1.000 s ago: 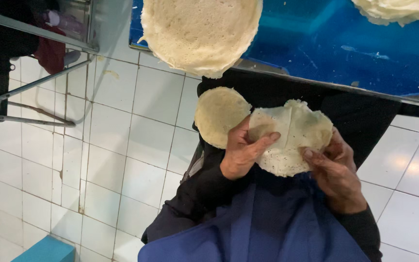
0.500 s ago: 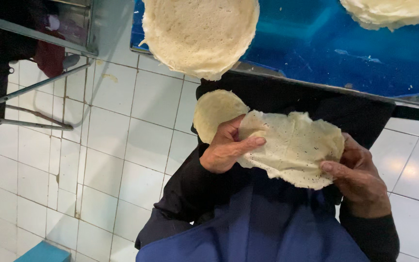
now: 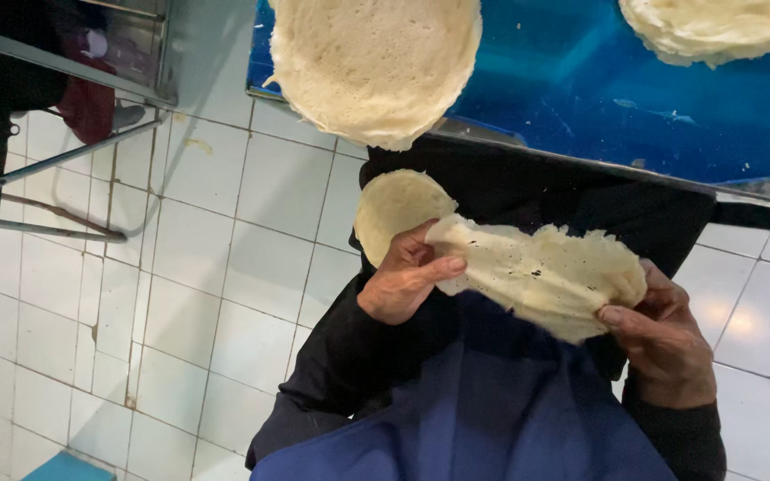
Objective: The person sits at a blue table and peels thin crepe sheets one at a time from a stack, folding each sheet in half and placing it onto a growing pile on the table. A red bowl with brown filling and a blue container sit on the table nearby.
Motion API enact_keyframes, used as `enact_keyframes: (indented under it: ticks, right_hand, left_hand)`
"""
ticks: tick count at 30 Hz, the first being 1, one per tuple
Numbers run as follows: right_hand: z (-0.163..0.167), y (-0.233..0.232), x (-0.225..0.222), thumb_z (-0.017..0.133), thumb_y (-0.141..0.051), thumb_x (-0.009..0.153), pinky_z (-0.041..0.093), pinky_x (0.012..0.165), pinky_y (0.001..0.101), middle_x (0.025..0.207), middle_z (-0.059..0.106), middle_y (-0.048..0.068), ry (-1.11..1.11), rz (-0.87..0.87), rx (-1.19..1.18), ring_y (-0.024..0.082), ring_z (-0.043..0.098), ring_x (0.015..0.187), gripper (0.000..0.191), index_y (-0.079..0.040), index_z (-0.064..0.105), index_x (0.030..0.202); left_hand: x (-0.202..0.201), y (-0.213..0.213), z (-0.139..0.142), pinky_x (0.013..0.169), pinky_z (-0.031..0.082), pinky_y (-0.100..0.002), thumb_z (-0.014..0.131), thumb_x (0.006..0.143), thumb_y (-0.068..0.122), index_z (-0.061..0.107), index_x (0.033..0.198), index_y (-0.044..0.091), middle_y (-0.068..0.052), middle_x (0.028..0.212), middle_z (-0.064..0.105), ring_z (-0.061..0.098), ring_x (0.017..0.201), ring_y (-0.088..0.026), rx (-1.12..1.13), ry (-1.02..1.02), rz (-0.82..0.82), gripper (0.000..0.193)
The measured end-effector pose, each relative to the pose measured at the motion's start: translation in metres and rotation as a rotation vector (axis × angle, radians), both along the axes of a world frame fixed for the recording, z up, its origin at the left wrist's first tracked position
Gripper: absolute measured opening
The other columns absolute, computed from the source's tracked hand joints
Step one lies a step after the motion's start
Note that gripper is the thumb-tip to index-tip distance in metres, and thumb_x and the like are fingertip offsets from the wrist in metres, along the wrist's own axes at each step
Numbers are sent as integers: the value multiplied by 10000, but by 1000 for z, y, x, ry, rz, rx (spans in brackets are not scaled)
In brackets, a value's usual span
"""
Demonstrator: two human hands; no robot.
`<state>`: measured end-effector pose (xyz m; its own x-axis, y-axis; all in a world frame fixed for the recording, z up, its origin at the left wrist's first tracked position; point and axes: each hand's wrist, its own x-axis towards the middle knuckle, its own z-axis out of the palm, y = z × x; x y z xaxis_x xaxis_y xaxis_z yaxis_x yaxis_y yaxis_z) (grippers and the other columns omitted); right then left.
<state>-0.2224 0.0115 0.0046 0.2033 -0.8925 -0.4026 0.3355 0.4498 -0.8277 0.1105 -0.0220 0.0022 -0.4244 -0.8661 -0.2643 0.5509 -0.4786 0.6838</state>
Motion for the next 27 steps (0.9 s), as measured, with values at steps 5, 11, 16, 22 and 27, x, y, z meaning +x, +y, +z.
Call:
enact_keyframes:
  ticks: [5,11,16,22,27]
  right_hand:
    - [-2,4,5,745,-65,816,538,1064,409,1271,676,204,-104,-14,-12,272,677,1204,605,44,572,1385]
    - [-8,8,9,687,-81,1008,601,981,404,1243,696,183,-179,-100,-31,255,695,1142,274,16,648,1262]
    - [-5,12,17,677,-49,1009,546,1008,346,1249,685,143,72,-78,-118,213,665,1159,249,2,642,1251]
    - [4,17,17,635,-43,975,554,1019,369,1236,684,148,89,-92,-76,240,670,1137,294,9,622,1264]
    - [-10,13,10,684,-81,960,573,1046,430,1179,673,189,-202,-149,-62,278,679,1141,294,38,614,1220]
  left_hand:
    - [-10,3,-7,1086,520,-396,713,985,21,548,1435,-1,-112,1321,665,644,1220,-209,9,82,-9,480]
    - [-10,5,-4,1046,538,-390,735,961,133,532,1423,9,-113,1304,674,652,1197,-218,145,117,17,520]
    - [-23,9,-7,1032,543,-366,814,909,113,559,1413,-33,-103,1270,675,643,1173,-206,14,-158,-54,583]
    - [-37,3,-9,982,552,-360,844,836,89,490,1432,7,-81,1220,655,641,1139,-182,87,-227,-172,698]
    - [-37,7,-10,1016,563,-346,779,890,75,538,1391,3,-73,1252,689,674,1157,-163,217,50,-227,561]
